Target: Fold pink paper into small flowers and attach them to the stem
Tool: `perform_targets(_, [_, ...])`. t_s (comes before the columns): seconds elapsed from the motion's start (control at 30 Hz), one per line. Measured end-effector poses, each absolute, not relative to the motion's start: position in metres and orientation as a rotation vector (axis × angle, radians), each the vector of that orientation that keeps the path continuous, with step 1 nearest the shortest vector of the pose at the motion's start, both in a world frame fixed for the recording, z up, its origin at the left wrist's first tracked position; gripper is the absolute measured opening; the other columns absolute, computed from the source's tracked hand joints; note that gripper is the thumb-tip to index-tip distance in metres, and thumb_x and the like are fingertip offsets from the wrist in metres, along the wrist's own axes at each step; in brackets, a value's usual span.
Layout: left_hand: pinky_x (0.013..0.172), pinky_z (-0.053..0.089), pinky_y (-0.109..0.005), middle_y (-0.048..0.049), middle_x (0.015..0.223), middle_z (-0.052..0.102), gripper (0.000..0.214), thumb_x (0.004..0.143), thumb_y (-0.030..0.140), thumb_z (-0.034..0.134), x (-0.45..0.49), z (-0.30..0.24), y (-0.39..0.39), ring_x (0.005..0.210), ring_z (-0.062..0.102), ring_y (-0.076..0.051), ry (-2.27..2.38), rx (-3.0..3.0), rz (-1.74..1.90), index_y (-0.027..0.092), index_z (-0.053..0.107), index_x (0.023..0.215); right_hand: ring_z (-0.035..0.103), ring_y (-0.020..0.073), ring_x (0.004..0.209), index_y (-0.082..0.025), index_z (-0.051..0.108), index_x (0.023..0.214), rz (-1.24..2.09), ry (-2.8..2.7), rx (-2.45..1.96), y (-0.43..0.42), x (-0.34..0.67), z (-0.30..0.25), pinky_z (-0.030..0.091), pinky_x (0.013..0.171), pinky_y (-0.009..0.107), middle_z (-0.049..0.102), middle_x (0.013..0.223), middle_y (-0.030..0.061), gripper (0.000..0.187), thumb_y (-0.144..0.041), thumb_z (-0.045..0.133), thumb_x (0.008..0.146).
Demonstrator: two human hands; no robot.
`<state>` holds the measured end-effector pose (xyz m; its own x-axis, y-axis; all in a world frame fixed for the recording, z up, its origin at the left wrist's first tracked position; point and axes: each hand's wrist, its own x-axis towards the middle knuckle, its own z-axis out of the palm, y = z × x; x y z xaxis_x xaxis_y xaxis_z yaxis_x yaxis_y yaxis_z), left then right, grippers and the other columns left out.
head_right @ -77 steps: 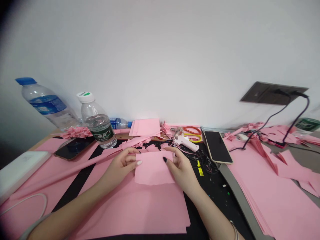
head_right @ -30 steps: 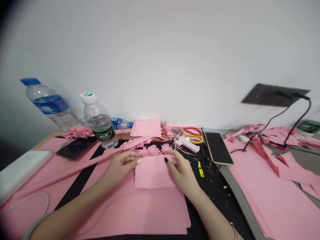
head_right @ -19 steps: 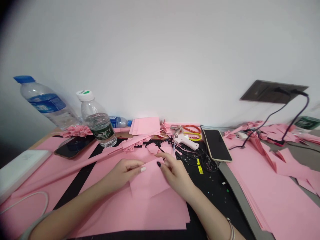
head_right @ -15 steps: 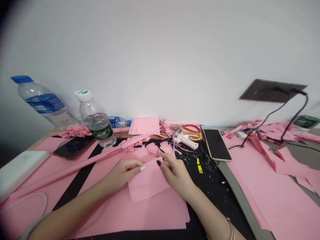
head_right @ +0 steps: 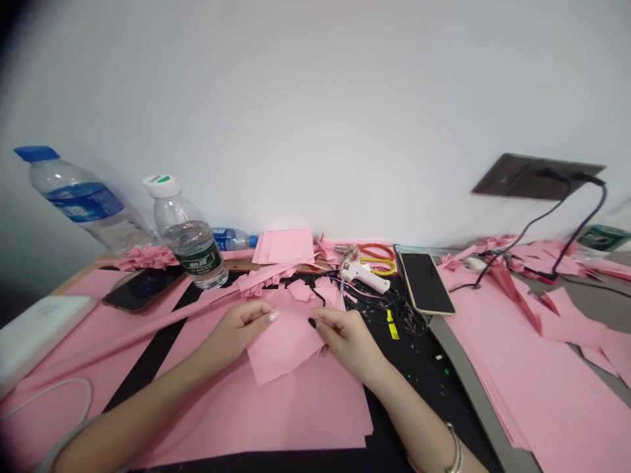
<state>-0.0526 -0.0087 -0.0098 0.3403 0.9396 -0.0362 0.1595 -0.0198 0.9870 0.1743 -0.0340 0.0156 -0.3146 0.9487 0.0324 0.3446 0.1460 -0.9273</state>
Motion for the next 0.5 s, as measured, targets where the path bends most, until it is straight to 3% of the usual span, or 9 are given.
perform_targets(0.17, [0.068, 0.046, -0.027, -0.0017, 0.082, 0.062, 0.026, 0.083, 0.043, 0.067, -0.0529, -0.0075, -0.0107, 0.075, 0.059, -0.017, 0.861, 1.178, 0.722, 0.018, 0.063, 0.090, 0.060, 0.0136, 0.043, -0.019, 0.077, 0.108, 1.018, -1.730, -1.222, -0.0343, 0.1772, 0.0101, 0.050, 0.045, 0.024, 0.066, 0.054, 0.0001, 0.030, -0.025, 0.051, 0.094])
perform_targets(0.27, [0.068, 0.050, -0.029, -0.0050, 0.089, 0.067, 0.028, 0.082, 0.042, 0.069, -0.0544, -0.0085, -0.0110, 0.079, 0.064, -0.020, 0.780, 1.012, 0.691, 0.019, 0.065, 0.097, 0.063, 0.0130, 0.046, -0.022, 0.077, 0.115, 0.946, -1.797, -1.199, -0.0346, 0.1792, 0.0115, 0.056, 0.048, 0.025, 0.076, 0.072, 0.0034, 0.033, -0.021, 0.052, 0.093])
perform_targets(0.4, [0.069, 0.055, -0.032, -0.0080, 0.095, 0.070, 0.030, 0.079, 0.039, 0.072, -0.0571, -0.0078, -0.0079, 0.084, 0.068, -0.023, 0.814, 0.925, 0.762, 0.022, 0.068, 0.103, 0.076, 0.0194, 0.081, -0.028, 0.074, 0.121, 0.936, -1.863, -1.089, -0.0350, 0.1797, 0.0124, 0.065, 0.061, 0.029, 0.077, 0.113, 0.0055, 0.037, -0.018, 0.047, 0.096])
perform_targets(0.5, [0.072, 0.056, -0.037, -0.0105, 0.096, 0.072, 0.028, 0.084, 0.039, 0.065, -0.0565, -0.0042, -0.0070, 0.090, 0.070, -0.027, 0.863, 0.866, 0.772, 0.022, 0.069, 0.106, 0.071, 0.0248, 0.110, -0.029, 0.070, 0.125, 0.856, -1.845, -1.044, -0.0354, 0.1790, 0.0097, 0.067, 0.068, 0.032, 0.071, 0.127, 0.0048, 0.040, -0.016, 0.045, 0.098])
